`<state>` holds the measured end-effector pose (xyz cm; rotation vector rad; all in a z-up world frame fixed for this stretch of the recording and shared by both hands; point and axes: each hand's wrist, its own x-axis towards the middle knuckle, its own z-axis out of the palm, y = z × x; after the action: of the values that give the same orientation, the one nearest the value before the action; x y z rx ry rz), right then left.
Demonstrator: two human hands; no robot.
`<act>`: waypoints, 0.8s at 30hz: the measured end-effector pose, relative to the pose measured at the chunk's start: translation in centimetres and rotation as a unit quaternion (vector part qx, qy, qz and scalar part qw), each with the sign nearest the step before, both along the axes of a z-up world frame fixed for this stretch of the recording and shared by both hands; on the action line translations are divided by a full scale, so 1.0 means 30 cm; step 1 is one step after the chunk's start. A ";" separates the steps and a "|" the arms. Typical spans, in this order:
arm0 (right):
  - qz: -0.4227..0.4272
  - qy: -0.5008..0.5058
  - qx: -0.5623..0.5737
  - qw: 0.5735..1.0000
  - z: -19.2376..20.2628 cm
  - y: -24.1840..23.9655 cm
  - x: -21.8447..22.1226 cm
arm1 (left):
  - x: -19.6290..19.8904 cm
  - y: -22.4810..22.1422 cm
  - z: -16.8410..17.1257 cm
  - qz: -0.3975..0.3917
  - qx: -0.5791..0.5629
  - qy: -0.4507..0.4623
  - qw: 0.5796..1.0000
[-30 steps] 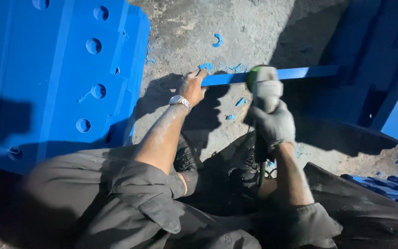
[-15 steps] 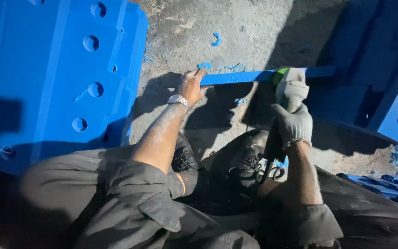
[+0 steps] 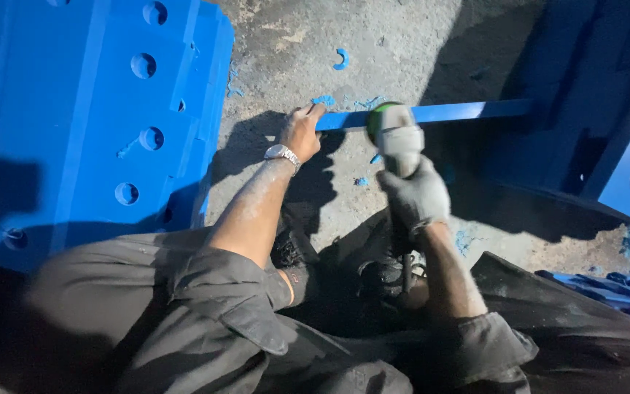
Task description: Grinding the edges of blue plastic parts using an angle grinder.
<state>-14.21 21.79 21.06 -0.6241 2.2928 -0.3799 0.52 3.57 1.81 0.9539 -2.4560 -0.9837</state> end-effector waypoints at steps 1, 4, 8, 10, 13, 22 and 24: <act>-0.047 -0.010 -0.045 0.998 -0.029 0.039 -0.044 | -0.002 0.003 0.022 -0.003 0.013 0.002 1.000; -0.104 0.015 -0.068 0.992 -0.069 0.109 -0.147 | 0.000 -0.001 0.037 -0.004 0.025 0.003 1.000; -0.144 0.055 -0.038 0.987 -0.036 0.134 -0.167 | -0.008 0.000 0.001 -0.004 0.024 0.041 0.999; -0.129 0.044 -0.058 0.989 -0.023 0.090 -0.084 | -0.009 0.002 -0.005 -0.002 0.026 0.030 0.999; -0.077 0.028 -0.037 0.996 0.006 0.008 0.030 | -0.001 0.001 -0.024 -0.001 0.017 0.017 1.000; -0.079 -0.033 -0.063 0.994 0.017 0.066 -0.028 | -0.002 0.000 0.048 -0.008 0.012 0.014 1.000; -0.110 -0.027 -0.078 0.991 -0.014 0.116 -0.105 | -0.006 -0.002 0.054 -0.005 0.022 0.018 1.000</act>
<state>-17.37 25.27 20.64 -0.4313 2.3012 -0.6780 0.33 3.52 3.44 0.9296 -2.4210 -1.0536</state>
